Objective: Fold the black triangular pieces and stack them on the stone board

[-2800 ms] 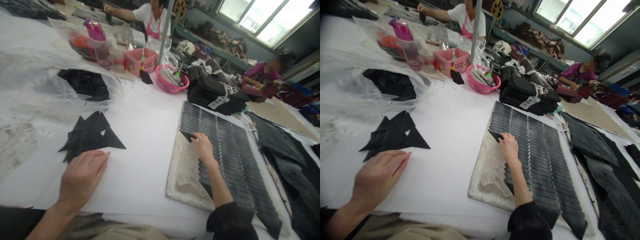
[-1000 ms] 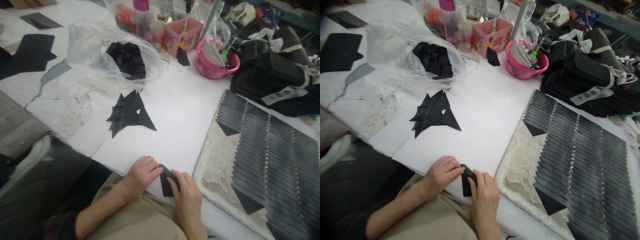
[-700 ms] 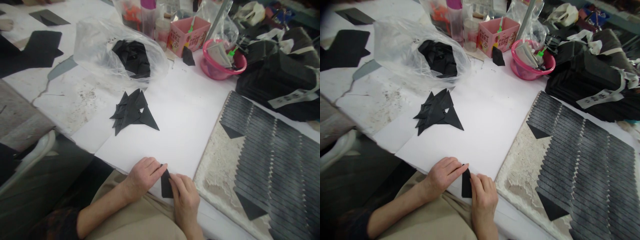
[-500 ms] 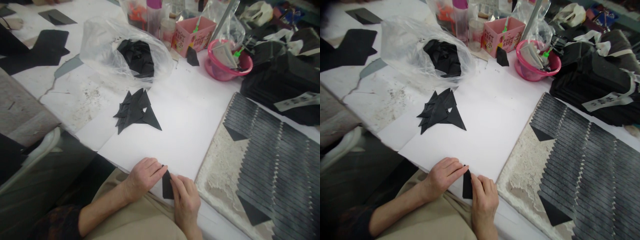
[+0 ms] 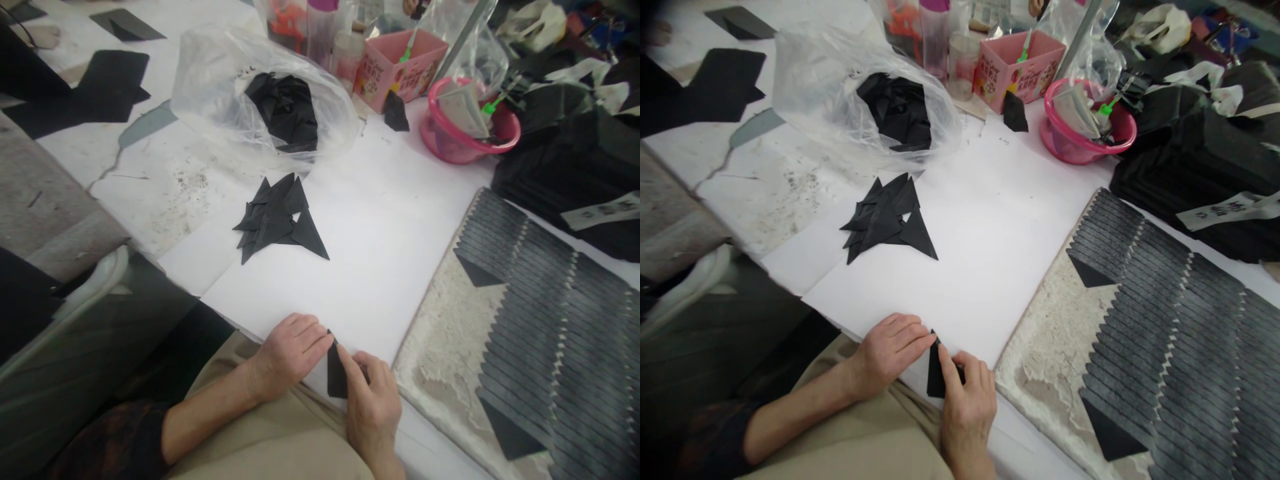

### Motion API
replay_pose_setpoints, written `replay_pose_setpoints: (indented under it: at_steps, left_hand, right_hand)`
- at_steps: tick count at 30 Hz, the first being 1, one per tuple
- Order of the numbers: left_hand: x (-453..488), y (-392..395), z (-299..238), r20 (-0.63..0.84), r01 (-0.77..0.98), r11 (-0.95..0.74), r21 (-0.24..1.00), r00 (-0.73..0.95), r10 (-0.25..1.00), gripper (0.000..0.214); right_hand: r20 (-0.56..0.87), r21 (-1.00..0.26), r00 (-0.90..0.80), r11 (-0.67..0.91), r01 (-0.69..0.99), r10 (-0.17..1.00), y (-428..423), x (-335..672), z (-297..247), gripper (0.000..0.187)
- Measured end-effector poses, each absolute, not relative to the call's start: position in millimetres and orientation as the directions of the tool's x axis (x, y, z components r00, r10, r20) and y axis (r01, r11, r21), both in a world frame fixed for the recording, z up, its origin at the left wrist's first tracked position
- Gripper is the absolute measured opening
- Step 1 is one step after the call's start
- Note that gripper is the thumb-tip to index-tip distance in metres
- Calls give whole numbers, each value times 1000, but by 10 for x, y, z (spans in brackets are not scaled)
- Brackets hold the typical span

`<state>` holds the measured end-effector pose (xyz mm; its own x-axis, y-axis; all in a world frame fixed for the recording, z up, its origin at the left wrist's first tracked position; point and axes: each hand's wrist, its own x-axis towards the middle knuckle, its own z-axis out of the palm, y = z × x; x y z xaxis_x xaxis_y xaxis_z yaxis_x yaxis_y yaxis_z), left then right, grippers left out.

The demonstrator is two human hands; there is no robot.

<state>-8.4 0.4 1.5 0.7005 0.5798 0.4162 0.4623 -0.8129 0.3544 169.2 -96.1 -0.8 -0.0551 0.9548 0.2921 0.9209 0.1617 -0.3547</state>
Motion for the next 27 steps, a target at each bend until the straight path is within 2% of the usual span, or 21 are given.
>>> replay_pose_setpoints:
  at_steps: [10,21,27]
  left_hand:
    - [-94,-4,9,393,460,-819,343,721,570,13]
    - [-90,-25,9,388,487,-814,316,717,580,12]
    - [-89,-23,31,380,492,-824,281,732,566,19]
  right_hand:
    - [188,-301,-96,151,942,978,-943,1695,36,38]
    - [165,-262,-118,159,952,979,-918,1691,60,40]
    - [172,-250,-128,169,953,977,-908,1690,54,41]
